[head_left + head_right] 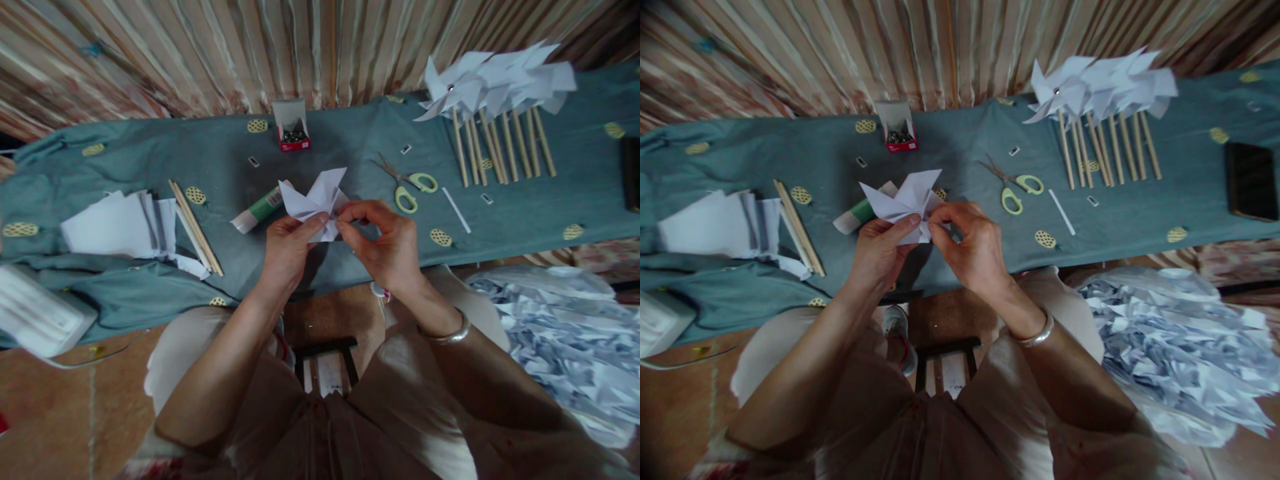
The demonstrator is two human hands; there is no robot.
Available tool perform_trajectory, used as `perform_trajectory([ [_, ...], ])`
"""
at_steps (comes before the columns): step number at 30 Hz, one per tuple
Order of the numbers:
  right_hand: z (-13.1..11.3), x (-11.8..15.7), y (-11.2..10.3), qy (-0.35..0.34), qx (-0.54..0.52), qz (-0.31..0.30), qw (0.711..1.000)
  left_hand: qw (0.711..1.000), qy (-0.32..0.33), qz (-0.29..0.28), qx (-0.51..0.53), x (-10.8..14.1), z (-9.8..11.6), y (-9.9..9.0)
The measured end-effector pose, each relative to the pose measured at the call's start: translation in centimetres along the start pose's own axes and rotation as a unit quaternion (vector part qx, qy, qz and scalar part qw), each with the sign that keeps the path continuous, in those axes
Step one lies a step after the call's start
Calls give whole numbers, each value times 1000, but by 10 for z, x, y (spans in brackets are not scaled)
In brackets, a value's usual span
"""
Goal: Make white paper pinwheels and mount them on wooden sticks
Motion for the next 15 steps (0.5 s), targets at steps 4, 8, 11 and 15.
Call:
perform_trajectory([
  [4, -2, 0, 0, 4, -10, 2, 1000, 1000, -7, 7, 1, 0, 0, 0],
  [8, 1, -4, -5, 24, -33, 21, 999, 1000, -5, 8, 13, -2, 2, -1],
  [11, 11, -9, -11, 36, -27, 43, 998, 1000, -1, 23, 20, -4, 6, -3],
  [15, 26, -13, -13, 5, 55, 33, 998, 999, 19, 43, 27, -8, 14, -5],
])
Point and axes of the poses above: each hand's wrist, its own x-axis away from the middle knuckle, its own y-axis out of the palm, z = x × y, the point moved 3 cm from there along -x, towards the middle knuckle, and after that the axes turned 13 degrees about z, right-handed, at the moved point
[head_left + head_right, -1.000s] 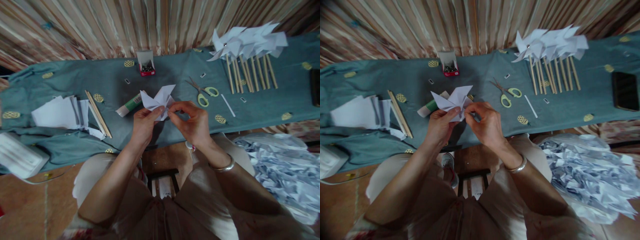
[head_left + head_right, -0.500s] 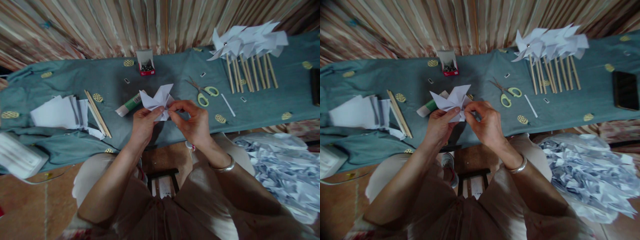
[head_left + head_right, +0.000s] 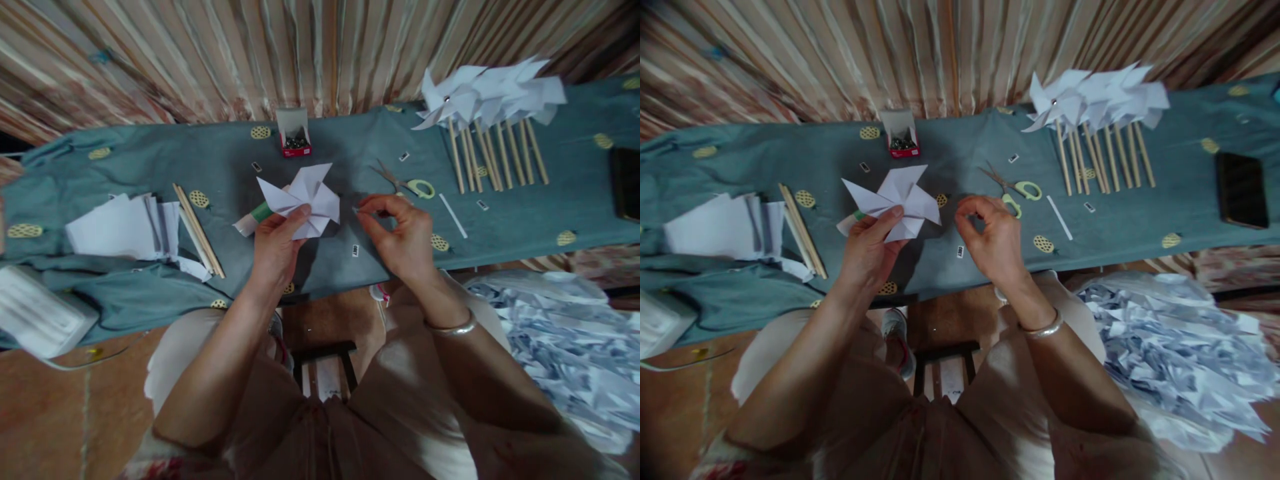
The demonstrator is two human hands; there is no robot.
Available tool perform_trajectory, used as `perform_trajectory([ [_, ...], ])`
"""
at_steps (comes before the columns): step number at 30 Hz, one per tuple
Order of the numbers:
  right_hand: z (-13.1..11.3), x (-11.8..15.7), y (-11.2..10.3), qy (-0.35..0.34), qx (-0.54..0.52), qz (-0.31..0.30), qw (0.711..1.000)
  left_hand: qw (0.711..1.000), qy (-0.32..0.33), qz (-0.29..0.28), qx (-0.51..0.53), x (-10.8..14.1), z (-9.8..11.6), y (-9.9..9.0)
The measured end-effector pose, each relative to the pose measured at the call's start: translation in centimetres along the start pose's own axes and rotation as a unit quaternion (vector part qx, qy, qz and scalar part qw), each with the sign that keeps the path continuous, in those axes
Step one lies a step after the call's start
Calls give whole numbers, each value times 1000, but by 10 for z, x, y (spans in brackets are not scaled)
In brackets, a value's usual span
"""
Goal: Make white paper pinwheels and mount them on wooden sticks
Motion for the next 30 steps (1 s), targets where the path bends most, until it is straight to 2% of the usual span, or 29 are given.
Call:
perform_trajectory([
  [4, 7, 5, 12, -72, 91, -70, 991, 1000, -6, -9, 10, -1, 0, -1],
  [7, 9, 9, 21, -113, 120, -94, 982, 999, -19, -19, 20, -1, -3, -1],
  [13, 11, 7, 28, -113, 117, -102, 981, 999, -30, -14, 33, 1, -3, -1],
  [16, 10, 1, 23, -48, 61, -59, 995, 998, -40, -19, 36, 1, -4, 0],
  [19, 11, -4, 20, 76, -76, -39, 993, 998, -51, -22, 36, 3, -7, 0],
  [24, 8, -3, 29, 232, -270, -105, 929, 997, -72, -38, 17, 8, -14, 1],
  [28, 5, 0, 34, 328, -341, -128, 872, 995, -80, -52, 4, 12, -16, 3],
  [30, 5, 0, 34, 352, -358, -124, 856, 995, -80, -59, -4, 13, -16, 3],
])
Point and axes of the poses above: each hand's wrist, its own x-axis away from the middle knuckle, its own y-axis out of the palm, z = x × y, the point moved 3 cm from there along -x, towards the middle knuckle, and after that the axes turned 13 degrees about z, right-handed, at the moved point
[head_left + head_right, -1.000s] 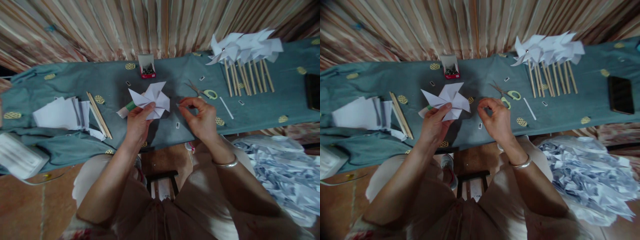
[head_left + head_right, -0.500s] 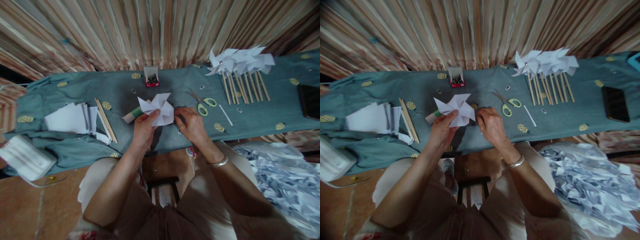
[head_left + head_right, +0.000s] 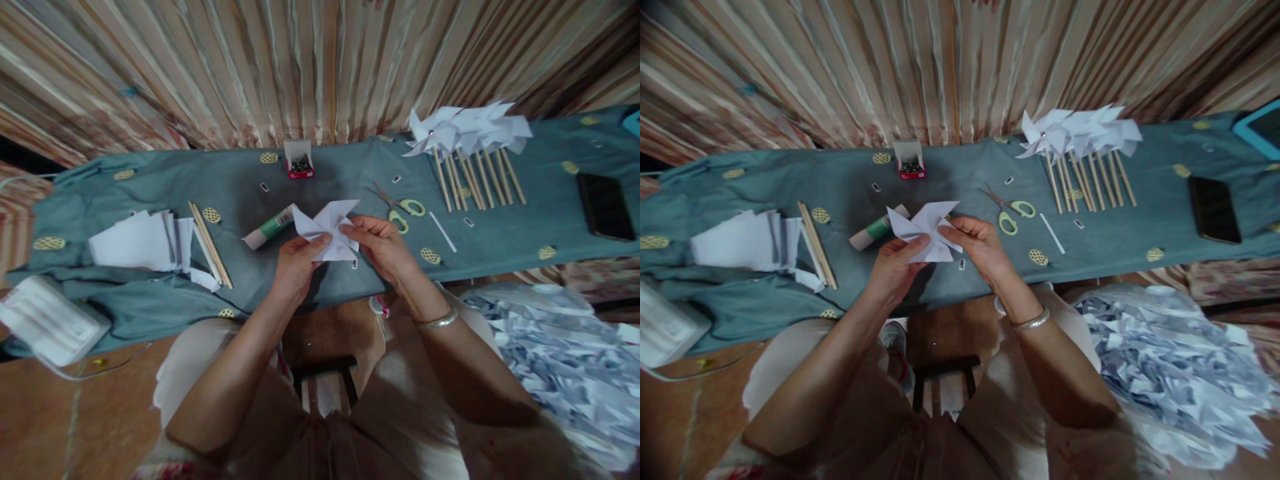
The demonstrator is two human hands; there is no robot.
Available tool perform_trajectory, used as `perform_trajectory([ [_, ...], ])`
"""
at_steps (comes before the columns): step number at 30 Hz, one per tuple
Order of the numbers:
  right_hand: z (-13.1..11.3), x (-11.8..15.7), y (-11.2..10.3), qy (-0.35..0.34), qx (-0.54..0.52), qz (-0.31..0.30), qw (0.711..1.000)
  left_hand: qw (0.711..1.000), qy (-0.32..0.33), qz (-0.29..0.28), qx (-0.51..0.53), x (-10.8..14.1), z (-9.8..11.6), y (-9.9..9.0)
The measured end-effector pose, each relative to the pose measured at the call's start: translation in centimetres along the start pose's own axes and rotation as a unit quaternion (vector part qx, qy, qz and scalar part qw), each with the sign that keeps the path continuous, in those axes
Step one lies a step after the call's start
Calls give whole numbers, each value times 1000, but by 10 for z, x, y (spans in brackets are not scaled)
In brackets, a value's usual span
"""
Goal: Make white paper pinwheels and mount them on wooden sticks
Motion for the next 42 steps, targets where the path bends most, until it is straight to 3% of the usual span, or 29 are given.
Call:
perform_trajectory([
  [14, -5, -3, -9, 6, -16, 12, 1000, 992, 20, -107, -65, -7, 13, -6],
  [26, -5, -2, -7, 15, -7, 5, 1000, 976, 174, -57, -115, -18, 22, -13],
  [34, -3, 1, -3, 31, 7, -4, 1000, 967, 212, -44, -134, -22, 16, -16],
  [42, -2, 2, -3, 41, -4, -4, 999, 951, 271, -66, -135, -18, 17, -13],
])
Point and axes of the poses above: each hand's wrist, its own x-axis away from the middle knuckle, its own y-axis out of the palm, z = x × y, the point moved 3 cm from there along -x, towards the middle knuckle, and after that the axes turned 13 degrees about z, right-handed, at the moved point
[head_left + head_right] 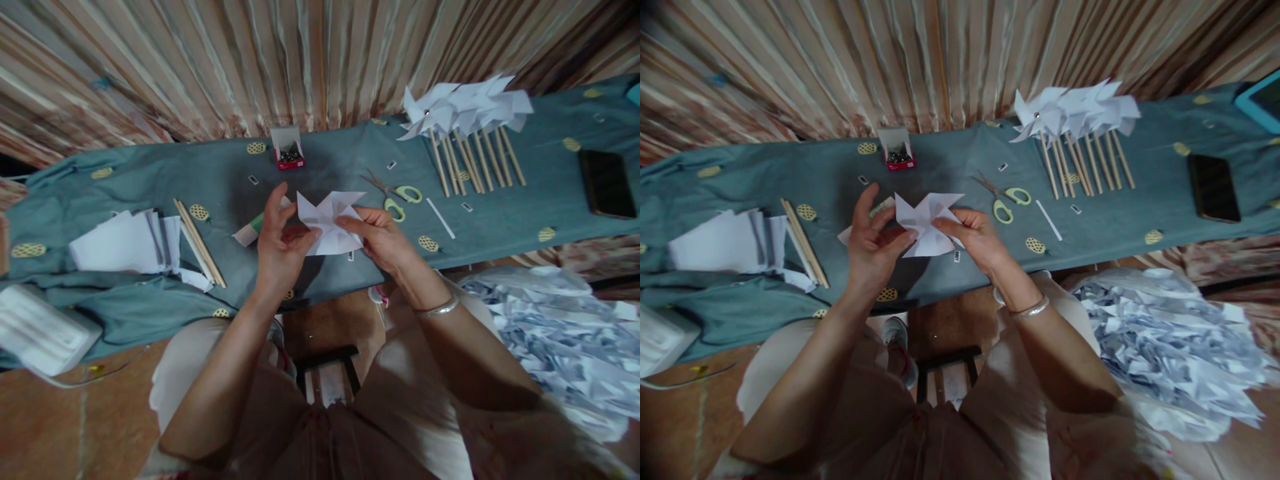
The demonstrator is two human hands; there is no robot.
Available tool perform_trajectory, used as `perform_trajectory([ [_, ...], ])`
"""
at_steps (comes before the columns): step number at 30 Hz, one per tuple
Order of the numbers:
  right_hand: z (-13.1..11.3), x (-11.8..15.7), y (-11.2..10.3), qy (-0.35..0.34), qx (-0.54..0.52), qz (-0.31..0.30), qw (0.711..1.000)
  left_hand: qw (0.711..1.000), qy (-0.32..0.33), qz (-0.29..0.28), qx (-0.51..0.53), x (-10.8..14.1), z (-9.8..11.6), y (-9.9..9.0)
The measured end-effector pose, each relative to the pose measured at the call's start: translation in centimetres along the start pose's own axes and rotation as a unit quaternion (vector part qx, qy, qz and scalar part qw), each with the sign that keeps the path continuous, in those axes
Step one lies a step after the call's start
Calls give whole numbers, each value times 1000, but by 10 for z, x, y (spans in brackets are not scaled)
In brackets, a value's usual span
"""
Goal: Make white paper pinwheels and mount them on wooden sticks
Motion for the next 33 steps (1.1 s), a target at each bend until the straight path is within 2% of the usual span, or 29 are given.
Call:
perform_trajectory([
  [7, -2, 2, 3, -12, 12, -4, 1000, 997, 14, 6, -80, 9, 14, 4],
  [12, -1, 1, 4, -23, 21, -15, 999, 993, 49, -6, -103, 7, 13, 5],
  [19, 1, 0, 3, -44, 44, -20, 998, 990, 63, -9, -125, 4, 10, 6],
  [33, -1, 3, 5, -43, 58, -20, 997, 991, 19, 13, -134, 4, 10, 9],
])
Point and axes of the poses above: each hand's wrist, its own x-axis away from the middle knuckle, its own y-axis out of the palm, z = x × y, the point moved 3 cm from there along -x, towards the middle knuckle, and after that the axes turned 13 degrees about z, right-handed, at the moved point
